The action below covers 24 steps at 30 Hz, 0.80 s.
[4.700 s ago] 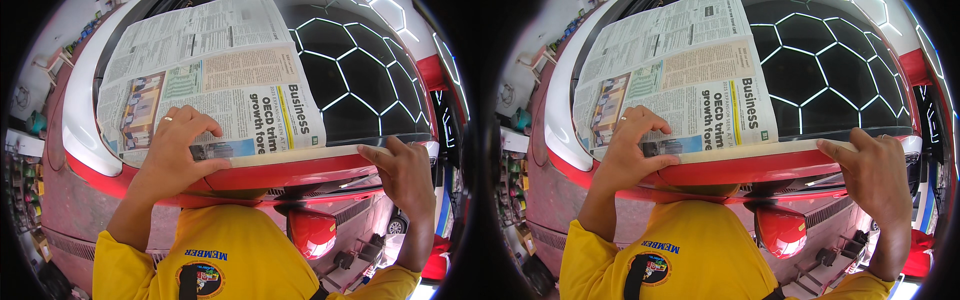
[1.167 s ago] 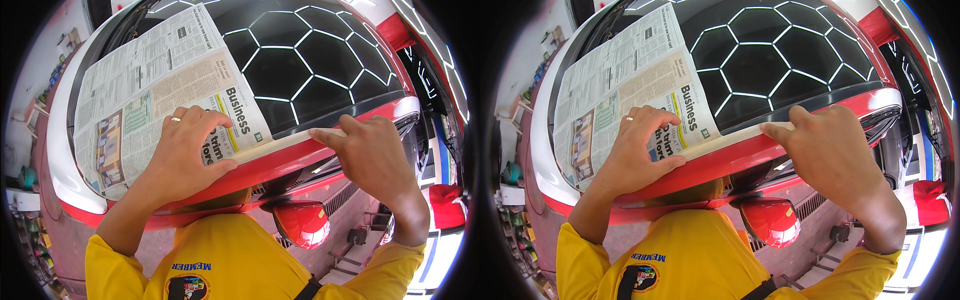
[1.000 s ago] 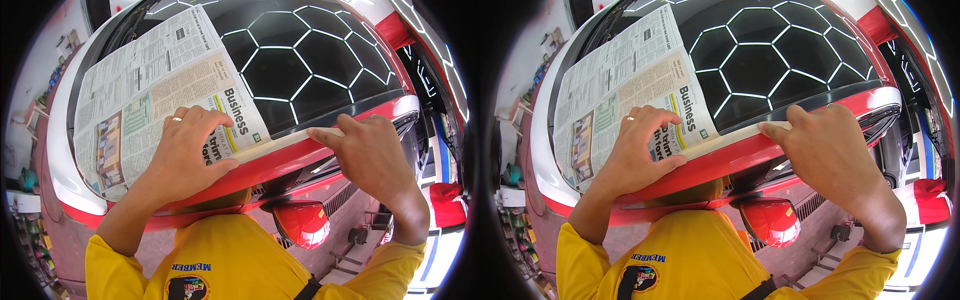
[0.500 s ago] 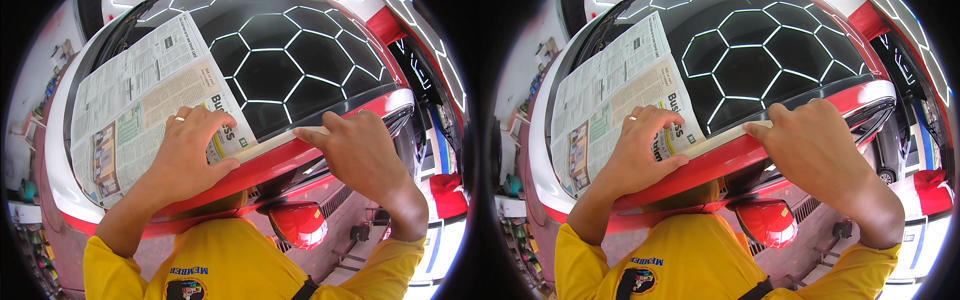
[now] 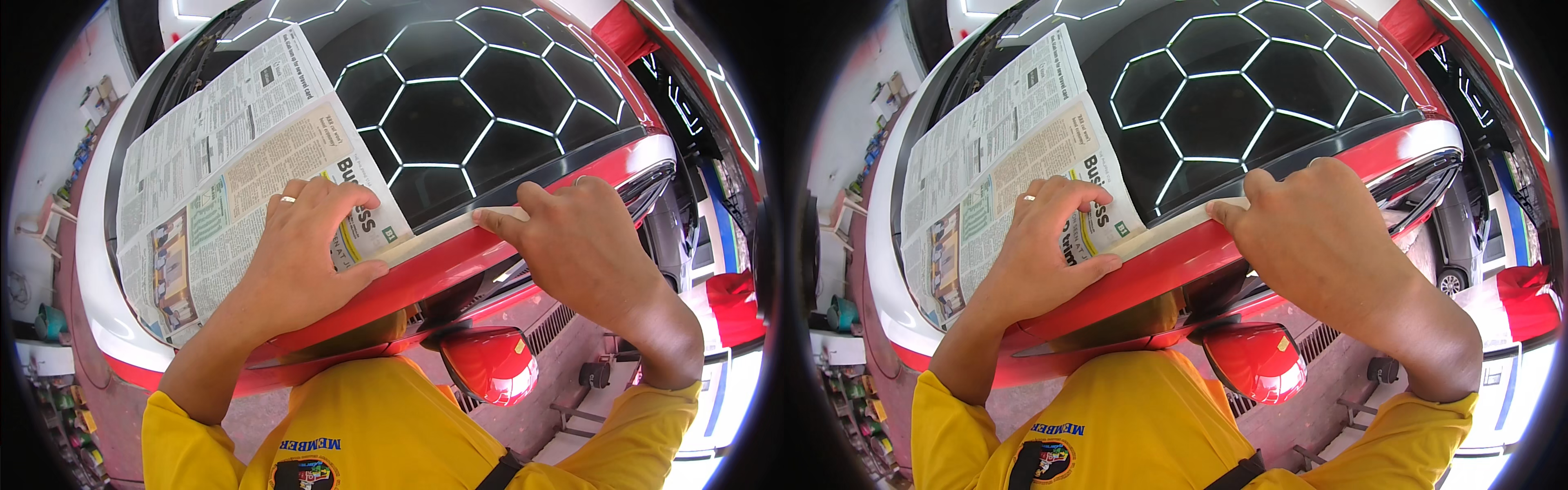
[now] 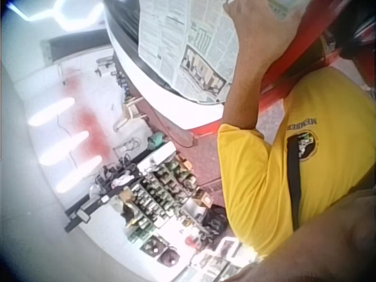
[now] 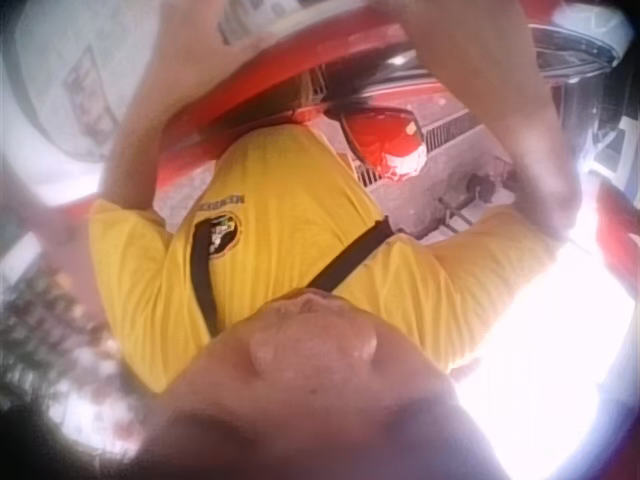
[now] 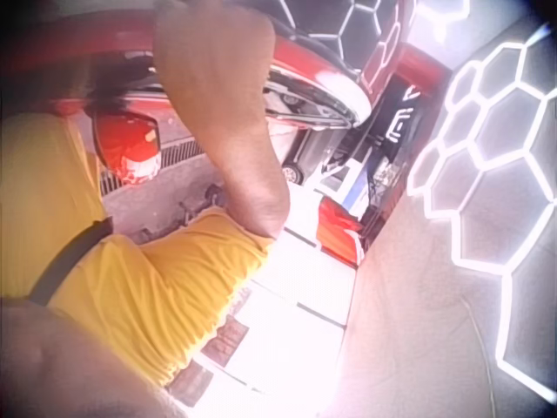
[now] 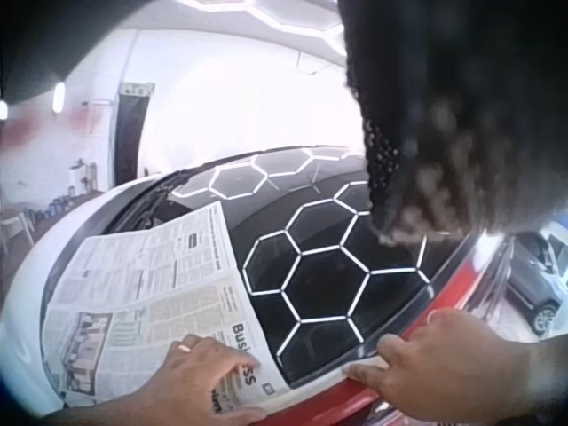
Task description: The person applies masking tape to the edges of a car hood and windshield to create a clean paint line. They smooth the tape along the contours of the vehicle and then place sheets of newspaper over the windshield and hood to protect them from overspray.
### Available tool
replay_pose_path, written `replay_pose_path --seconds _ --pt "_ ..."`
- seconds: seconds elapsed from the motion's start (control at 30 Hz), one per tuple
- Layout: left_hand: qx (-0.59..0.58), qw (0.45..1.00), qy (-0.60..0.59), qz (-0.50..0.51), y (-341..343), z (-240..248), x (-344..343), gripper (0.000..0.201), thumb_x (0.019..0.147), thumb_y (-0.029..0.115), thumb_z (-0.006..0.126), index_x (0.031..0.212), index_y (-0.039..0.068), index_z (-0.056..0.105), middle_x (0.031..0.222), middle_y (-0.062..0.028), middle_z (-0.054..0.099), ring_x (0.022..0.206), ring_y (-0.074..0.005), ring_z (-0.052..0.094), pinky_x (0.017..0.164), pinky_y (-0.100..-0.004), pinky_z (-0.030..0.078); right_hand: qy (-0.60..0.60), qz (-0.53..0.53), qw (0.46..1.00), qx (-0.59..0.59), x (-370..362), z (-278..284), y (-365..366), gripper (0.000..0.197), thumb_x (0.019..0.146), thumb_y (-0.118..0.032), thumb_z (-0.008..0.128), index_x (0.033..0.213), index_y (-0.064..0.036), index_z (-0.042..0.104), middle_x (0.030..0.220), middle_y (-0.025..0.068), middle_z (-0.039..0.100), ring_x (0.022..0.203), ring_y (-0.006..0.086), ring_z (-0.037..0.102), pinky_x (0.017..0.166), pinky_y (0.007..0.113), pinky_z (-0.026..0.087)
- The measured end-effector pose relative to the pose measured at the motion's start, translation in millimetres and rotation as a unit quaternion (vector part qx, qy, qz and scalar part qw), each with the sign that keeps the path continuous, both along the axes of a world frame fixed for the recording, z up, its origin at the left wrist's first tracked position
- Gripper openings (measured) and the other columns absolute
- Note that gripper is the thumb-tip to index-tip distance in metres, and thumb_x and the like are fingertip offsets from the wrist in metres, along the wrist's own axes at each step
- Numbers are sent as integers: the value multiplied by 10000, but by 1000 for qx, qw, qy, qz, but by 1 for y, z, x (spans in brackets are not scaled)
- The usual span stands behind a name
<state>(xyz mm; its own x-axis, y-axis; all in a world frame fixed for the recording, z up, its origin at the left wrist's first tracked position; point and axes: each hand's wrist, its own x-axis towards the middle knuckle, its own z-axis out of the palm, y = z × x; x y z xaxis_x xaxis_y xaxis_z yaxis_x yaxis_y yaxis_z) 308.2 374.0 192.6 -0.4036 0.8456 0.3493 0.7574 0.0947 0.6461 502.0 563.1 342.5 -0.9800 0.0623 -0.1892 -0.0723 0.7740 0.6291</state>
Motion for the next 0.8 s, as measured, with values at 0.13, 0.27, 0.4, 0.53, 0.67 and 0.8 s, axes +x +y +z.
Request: replay_pose_path --seconds 0.13,0.27,0.4,0.53,0.67,0.8 --pt "32 999 15 -7 11 2 4 575 807 204 917 1319 126 666 1252 -121 639 1277 -362 541 1167 -487 371 -2 -4 1000 -1 0 0 0 404 1015 -197 703 1401 -290 783 905 -11 672 714 170 694 646 352 495" --pt "44 999 19 -16 33 10 8 569 831 232 903 1336 127 663 1279 -136 626 1308 -379 518 1172 -497 369 2 7 1000 -7 -1 1 1 412 990 -192 708 1387 -268 787 895 2 682 706 186 703 636 356 495" --pt "41 998 52 -4 35 5 6 603 832 263 903 1366 136 653 1313 -153 605 1338 -397 495 1183 -531 360 12 37 999 -21 1 1 6 409 949 -187 725 1350 -217 804 859 19 674 684 202 708 606 350 485" --pt "-16 998 30 44 4 -7 2 741 765 298 950 1425 180 636 1447 -180 527 1412 -435 442 1231 -574 318 4 -1 1000 -3 1 -2 2 399 1009 -184 691 1383 -281 792 904 -4 684 721 186 696 666 365 494" --pt "-74 991 30 104 -44 -23 -5 851 730 365 981 1486 206 623 1640 -223 376 1542 -490 318 1283 -590 255 6 2 1000 -8 2 -2 2 395 1006 -185 700 1377 -277 795 898 1 666 724 191 689 664 366 488" --pt "-69 991 7 117 -53 -26 -10 894 735 398 983 1528 224 609 1769 -252 206 1623 -527 186 1307 -608 199 12 22 999 -33 5 0 9 384 1008 -199 713 1378 -262 795 852 18 637 721 217 681 654 382 484"
